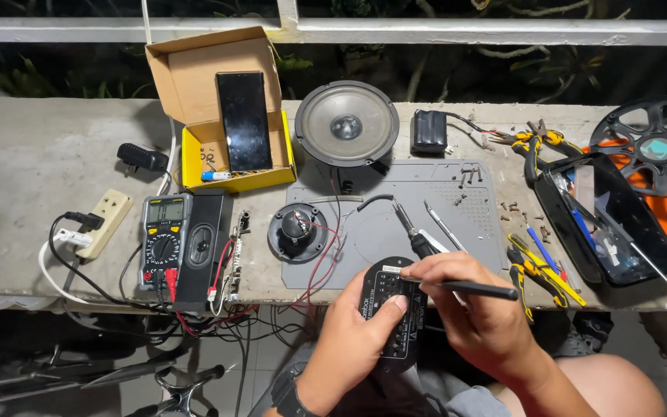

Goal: Assembling and soldering electronic components for a speaker system on a repair bench.

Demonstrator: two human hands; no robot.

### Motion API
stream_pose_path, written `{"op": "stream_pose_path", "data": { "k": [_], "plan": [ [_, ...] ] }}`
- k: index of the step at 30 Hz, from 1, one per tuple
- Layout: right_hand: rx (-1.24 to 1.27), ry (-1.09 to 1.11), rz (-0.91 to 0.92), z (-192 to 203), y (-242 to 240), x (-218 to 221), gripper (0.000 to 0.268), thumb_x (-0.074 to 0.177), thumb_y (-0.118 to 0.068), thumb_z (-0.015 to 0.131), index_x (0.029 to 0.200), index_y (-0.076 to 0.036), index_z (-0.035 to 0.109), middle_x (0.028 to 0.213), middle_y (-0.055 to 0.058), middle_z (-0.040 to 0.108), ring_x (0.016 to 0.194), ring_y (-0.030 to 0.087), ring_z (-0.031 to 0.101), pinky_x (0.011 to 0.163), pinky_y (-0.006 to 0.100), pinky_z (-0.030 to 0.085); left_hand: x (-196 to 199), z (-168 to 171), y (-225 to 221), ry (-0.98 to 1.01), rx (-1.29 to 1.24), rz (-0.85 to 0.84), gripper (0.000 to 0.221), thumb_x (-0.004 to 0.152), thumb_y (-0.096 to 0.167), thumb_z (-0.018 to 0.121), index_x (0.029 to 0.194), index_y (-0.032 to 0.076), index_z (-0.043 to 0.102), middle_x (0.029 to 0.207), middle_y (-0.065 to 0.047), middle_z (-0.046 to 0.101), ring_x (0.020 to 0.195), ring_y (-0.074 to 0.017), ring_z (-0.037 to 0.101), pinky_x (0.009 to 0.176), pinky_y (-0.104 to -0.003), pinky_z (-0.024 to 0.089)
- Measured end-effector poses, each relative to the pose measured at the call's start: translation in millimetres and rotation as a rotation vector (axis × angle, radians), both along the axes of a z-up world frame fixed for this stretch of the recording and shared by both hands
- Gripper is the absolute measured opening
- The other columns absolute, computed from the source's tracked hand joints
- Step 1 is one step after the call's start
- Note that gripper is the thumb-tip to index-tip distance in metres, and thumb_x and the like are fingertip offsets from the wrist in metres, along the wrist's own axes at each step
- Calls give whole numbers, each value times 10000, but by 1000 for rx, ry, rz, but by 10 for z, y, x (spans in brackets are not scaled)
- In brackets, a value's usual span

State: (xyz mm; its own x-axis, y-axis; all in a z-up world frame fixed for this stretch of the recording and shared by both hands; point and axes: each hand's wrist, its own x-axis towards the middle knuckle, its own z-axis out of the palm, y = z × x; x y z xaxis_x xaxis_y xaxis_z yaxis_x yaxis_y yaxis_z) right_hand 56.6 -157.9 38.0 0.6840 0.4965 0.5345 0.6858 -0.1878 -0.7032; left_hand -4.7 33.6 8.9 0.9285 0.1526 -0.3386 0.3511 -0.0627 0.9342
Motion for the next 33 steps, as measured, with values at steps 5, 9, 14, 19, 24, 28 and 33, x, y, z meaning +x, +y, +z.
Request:
{"op": "stream_pose_path", "data": {
  "k": [5,9,14,19,24,28,33],
  "plan": [
    [1,-51,15,-39,16,-11,109,1131,-1,606,1229,-26,648,1202,187,822,1139,325,874,1047,410,729,28,79,1,22,1,-7,453,955,352,787,1394,242,821,1278,78,916,1183,-87,832,1094,-286,618],
    [-32,-90,25,-72,15,-10,138,1125,32,607,1250,-16,638,1223,194,810,1133,329,859,1034,415,721,23,99,0,22,9,-12,453,959,368,777,1392,241,815,1268,74,910,1174,-101,830,1086,-293,619],
    [-60,-119,10,-45,50,-20,108,1123,38,604,1214,-2,647,1189,193,808,1090,321,852,1003,400,714,46,198,-5,108,24,-8,499,939,395,768,1421,273,813,1270,88,916,1179,-97,837,1075,-286,621],
    [-92,-111,-2,-29,68,-18,93,1135,25,570,1176,1,650,1185,197,805,1090,321,836,1002,393,694,53,172,-12,125,36,-8,470,943,408,770,1390,272,821,1203,95,910,1112,-90,820,1037,-286,619],
    [-88,-147,-13,-14,103,-7,93,1129,32,583,1197,16,645,1177,192,806,1094,328,844,995,398,708,60,106,-22,33,45,-1,468,948,363,772,1401,258,821,1276,90,917,1176,-91,830,1083,-292,613],
    [-94,-113,-69,-90,81,4,146,1095,41,637,1219,-10,696,1171,151,818,1067,309,827,1013,391,679,68,156,-11,78,53,-1,444,944,383,778,1365,248,827,1236,84,919,1148,-88,833,1059,-290,620],
    [-65,-195,-215,-214,83,29,419,1061,-65,795,1448,5,650,1195,84,881,1111,261,877,1120,407,674,80,215,-7,156,56,-8,450,948,403,771,1376,277,831,1262,90,928,1160,-76,834,1068,-282,616]
  ]
}}
